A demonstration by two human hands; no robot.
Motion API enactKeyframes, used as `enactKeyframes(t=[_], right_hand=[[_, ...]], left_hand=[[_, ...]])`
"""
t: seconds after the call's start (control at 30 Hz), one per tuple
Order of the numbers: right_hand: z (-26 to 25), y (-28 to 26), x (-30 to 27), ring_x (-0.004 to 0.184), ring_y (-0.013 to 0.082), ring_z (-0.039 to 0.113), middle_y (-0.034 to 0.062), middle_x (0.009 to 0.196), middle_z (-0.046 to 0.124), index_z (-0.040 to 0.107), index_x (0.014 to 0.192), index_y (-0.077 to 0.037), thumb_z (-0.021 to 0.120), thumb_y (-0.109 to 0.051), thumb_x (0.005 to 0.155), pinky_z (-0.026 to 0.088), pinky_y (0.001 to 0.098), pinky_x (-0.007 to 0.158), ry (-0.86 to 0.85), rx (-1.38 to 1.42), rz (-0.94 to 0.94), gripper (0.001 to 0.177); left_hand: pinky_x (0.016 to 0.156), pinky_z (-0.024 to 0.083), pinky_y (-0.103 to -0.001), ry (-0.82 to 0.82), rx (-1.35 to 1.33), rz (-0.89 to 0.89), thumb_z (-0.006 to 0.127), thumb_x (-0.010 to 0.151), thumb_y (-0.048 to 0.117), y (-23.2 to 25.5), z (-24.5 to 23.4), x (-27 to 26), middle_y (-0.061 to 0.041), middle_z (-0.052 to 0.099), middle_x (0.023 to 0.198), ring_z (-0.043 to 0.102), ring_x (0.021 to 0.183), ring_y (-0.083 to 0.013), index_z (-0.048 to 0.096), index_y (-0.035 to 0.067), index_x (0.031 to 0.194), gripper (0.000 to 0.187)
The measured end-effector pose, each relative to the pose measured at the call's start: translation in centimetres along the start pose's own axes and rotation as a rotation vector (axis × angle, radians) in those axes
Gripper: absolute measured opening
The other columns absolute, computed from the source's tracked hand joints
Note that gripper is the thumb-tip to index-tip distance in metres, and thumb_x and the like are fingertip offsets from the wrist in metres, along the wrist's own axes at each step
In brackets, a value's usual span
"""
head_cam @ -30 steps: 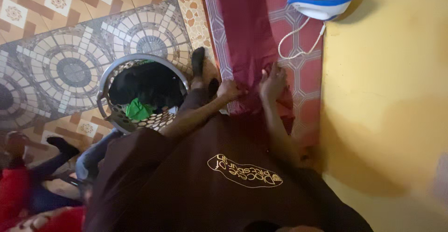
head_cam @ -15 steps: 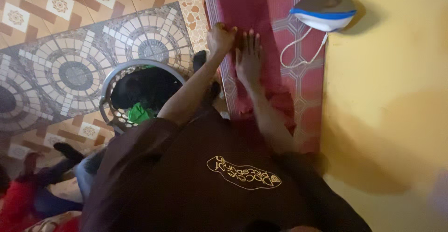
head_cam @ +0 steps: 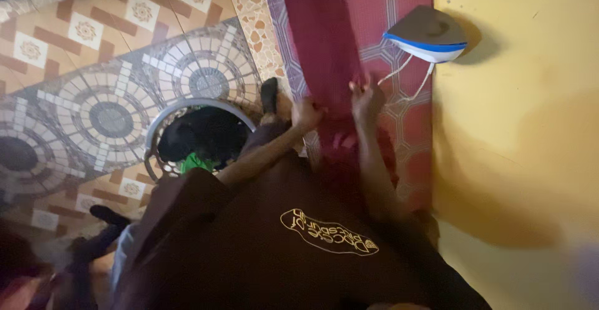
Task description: The person irons a piece of red fabric on a floor-level mat, using an iron to press out wrinkles and then folding the fabric multiple times.
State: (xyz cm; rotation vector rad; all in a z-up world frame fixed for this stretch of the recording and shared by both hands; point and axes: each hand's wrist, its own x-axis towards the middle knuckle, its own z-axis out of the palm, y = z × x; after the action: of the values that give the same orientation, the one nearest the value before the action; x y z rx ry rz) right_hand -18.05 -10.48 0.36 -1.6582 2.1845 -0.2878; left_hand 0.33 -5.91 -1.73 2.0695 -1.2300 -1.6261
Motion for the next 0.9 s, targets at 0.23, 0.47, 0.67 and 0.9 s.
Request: enactKeyframes(t=[0.23,0.47,0.67,0.9], right_hand=[[-2.5,-0.7,-2.8,0.087,0.0277,0.077,0.0125,0.100,0.077,0.068,0.115,-0.006,0.067,-0.022,0.110,0.063,0.0412,0.074,-0.037,0.030,-0.021,0.017],[2.8,-5.6,-2.0,0.153,0.0404,0.032,0.0215,0.164,0.037,0.043,0.158,-0.002,0.052,-0.041,0.110,0.032,0.0504,0.124,0.029,-0.038,-0.526,0.062],[6.0,-7.6,3.1,0.165,0.0322,0.021,0.0147,0.176,0.026,0.030,0.167,-0.008,0.031,-0.030,0.119,0.024,0.0516,0.135,0.041,-0.176,-0.601,0.054],[5.2,-8.6,6.6,0.161,0.0316,0.023,0.0125,0.172,0.031,0.033,0.165,-0.011,0.035,-0.034,0.117,0.025,0.0509,0.130,-0.025,-0.060,-0.510,0.054]], left_hand=[[0.070,0.060,-0.047,-0.126,0.217,0.016,0.082,0.071,0.059,-0.4,0.5,-2.8,-0.015,0.076,0.087,0.074,0.078,-0.0316,0.079,0.009,0.095,0.056],[0.088,0.060,-0.047,0.152,0.477,0.316,0.058,0.102,0.036,0.2,-3.4,-2.0,-0.023,0.060,0.129,0.064,0.115,-0.0370,0.060,0.001,0.128,0.044],[0.127,0.020,-0.057,0.259,0.528,0.732,0.054,0.104,0.034,4.2,-7.9,3.5,-0.018,0.026,0.169,0.021,0.158,-0.0339,0.034,0.002,0.160,0.067],[0.130,-0.002,-0.052,0.269,0.726,0.682,0.044,0.114,0.049,7.5,-11.3,13.2,-0.002,0.001,0.177,0.000,0.163,-0.0198,0.013,0.018,0.171,0.071]])
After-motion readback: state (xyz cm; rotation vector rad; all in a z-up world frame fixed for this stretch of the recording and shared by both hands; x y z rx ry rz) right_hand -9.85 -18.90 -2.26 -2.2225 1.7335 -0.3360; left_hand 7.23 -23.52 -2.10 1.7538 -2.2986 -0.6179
